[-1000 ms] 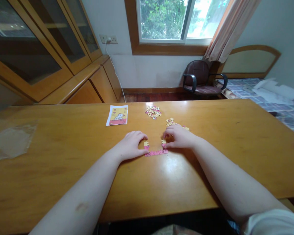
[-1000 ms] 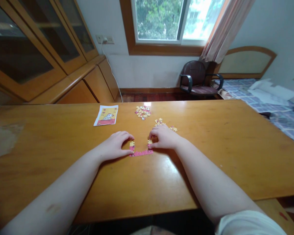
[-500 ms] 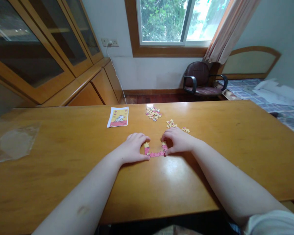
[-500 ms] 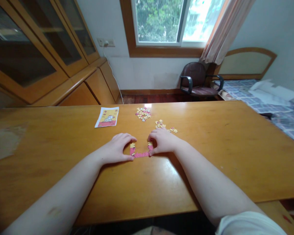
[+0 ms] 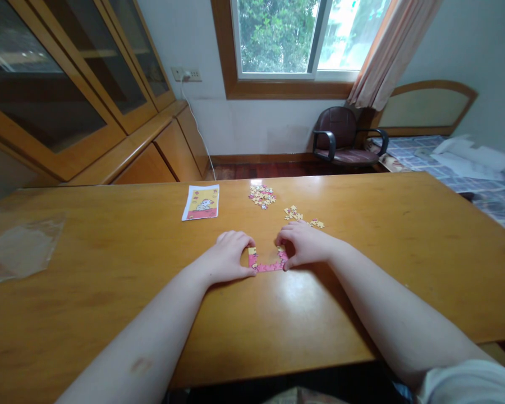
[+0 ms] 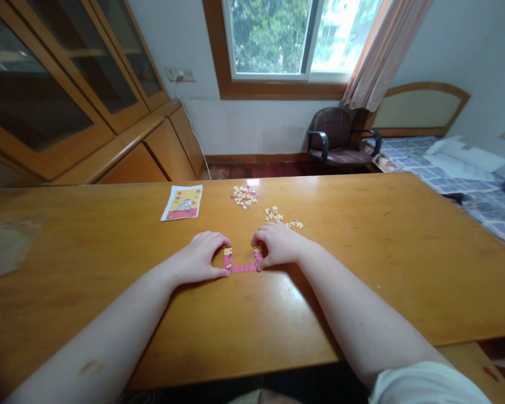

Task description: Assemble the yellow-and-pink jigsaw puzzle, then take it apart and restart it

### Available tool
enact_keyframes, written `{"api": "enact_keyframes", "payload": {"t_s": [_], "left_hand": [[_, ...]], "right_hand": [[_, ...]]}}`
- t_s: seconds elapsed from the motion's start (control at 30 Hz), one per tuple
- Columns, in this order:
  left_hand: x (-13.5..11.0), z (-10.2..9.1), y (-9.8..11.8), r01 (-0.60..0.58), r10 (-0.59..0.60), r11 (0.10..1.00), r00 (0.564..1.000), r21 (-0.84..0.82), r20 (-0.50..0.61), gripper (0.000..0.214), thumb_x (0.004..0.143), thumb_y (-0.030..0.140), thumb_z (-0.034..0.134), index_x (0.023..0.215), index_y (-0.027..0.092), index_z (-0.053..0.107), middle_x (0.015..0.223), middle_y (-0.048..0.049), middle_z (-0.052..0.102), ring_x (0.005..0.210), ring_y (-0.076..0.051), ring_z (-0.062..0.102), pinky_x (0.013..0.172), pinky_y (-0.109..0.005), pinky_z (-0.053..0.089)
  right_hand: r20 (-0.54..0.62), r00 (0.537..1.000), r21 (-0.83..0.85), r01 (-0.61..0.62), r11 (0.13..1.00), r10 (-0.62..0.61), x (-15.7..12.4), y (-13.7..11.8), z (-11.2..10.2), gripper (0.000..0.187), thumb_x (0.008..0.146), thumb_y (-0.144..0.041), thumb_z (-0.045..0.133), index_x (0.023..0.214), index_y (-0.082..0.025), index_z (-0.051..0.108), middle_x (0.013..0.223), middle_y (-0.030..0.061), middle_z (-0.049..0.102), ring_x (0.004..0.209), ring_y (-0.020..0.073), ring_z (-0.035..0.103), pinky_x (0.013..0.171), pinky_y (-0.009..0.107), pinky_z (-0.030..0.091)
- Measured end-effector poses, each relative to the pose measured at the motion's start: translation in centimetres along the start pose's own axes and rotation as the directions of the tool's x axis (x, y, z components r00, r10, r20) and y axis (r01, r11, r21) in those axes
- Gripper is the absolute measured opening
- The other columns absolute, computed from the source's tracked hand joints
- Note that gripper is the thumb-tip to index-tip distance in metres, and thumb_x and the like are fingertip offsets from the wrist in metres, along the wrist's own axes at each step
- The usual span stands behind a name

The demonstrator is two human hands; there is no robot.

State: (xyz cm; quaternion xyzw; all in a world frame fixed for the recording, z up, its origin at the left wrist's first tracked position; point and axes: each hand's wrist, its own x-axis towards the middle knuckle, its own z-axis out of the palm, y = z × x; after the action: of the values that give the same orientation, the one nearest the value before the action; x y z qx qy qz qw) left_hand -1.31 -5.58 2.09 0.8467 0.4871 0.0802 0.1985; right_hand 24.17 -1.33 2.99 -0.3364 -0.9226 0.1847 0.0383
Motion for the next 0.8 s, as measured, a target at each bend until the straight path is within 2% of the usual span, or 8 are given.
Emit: {"api": "enact_keyframes", "payload": {"t_s": [0.37,0.43,0.5,0.57,0.63,0.73,0.8], "left_hand": [[-0.1,-0.2,0.9,0.007,-0.007,1.000,1.000,0.016,0.003,0.049,0.065,0.045,0.076,0.105,0.023,0.059,0.108,-0.0047,0.062,0.104,-0.027,0.054,0.097,-0.041,0.038],[-0.1,-0.2,0.8,0.003,-0.003,1.000,1.000,0.014,0.002,0.051,0.065,0.047,0.076,0.106,0.023,0.059,0.109,-0.0050,0.062,0.104,-0.027,0.054,0.098,-0.042,0.038],[0.0,-0.2,0.7,0.000,0.000,1.000,1.000,0.001,0.004,0.053,0.065,0.049,0.075,0.109,0.022,0.059,0.110,-0.0054,0.062,0.105,-0.027,0.054,0.097,-0.042,0.039],[0.2,0.0,0.3,0.012,-0.012,1.000,1.000,-0.023,-0.011,0.052,0.069,0.049,0.072,0.111,0.022,0.059,0.110,-0.0057,0.063,0.105,-0.027,0.055,0.096,-0.042,0.041],[0.4,0.2,-0.1,0.038,-0.040,0.998,0.998,-0.053,-0.052,0.046,0.075,0.048,0.067,0.112,0.021,0.059,0.109,-0.0064,0.064,0.103,-0.027,0.057,0.094,-0.041,0.042],[0.8,0.6,-0.7,0.074,-0.084,0.992,0.992,-0.101,-0.097,0.040,0.081,0.047,0.059,0.110,0.019,0.060,0.105,-0.0081,0.065,0.099,-0.026,0.060,0.091,-0.041,0.045],[1.1,0.7,-1.0,0.083,-0.098,0.989,0.988,-0.125,-0.120,0.036,0.082,0.046,0.057,0.106,0.019,0.061,0.103,-0.0083,0.066,0.096,-0.025,0.060,0.089,-0.040,0.045]], "right_hand": [[-0.015,1.000,0.011,0.020,1.000,-0.020,-0.2,0.1,0.1,0.049,0.057,-0.051,0.082,0.092,-0.020,0.066,0.093,0.0049,0.068,0.090,0.0250,0.058,0.082,0.036,0.038],[-0.073,0.997,0.032,0.028,0.999,-0.025,-0.1,0.5,0.2,0.047,0.061,-0.053,0.080,0.092,-0.020,0.066,0.093,0.0052,0.067,0.090,0.0243,0.058,0.082,0.036,0.038],[-0.207,0.978,0.065,-0.016,0.998,0.029,0.1,1.4,0.5,0.040,0.070,-0.052,0.074,0.092,-0.020,0.066,0.093,0.0059,0.067,0.092,0.0239,0.058,0.084,0.036,0.038],[-0.399,0.901,0.143,-0.123,0.982,0.171,0.4,2.5,0.9,0.028,0.081,-0.046,0.065,0.091,-0.020,0.066,0.091,0.0063,0.067,0.092,0.0234,0.057,0.084,0.037,0.038],[-0.543,0.765,0.301,-0.209,0.931,0.347,0.7,3.9,1.4,0.024,0.085,-0.042,0.057,0.083,-0.019,0.065,0.085,0.0060,0.067,0.084,0.0215,0.058,0.081,0.035,0.040],[-0.581,0.507,0.617,-0.235,0.751,0.636,0.8,5.8,2.1,0.030,0.086,-0.045,0.050,0.076,-0.019,0.062,0.073,0.0029,0.063,0.074,0.0191,0.057,0.071,0.031,0.043],[-0.568,0.395,0.711,-0.207,0.672,0.722,0.7,6.8,2.4,0.031,0.082,-0.047,0.050,0.077,-0.019,0.062,0.073,0.0020,0.062,0.076,0.0191,0.057,0.071,0.030,0.043]]}}
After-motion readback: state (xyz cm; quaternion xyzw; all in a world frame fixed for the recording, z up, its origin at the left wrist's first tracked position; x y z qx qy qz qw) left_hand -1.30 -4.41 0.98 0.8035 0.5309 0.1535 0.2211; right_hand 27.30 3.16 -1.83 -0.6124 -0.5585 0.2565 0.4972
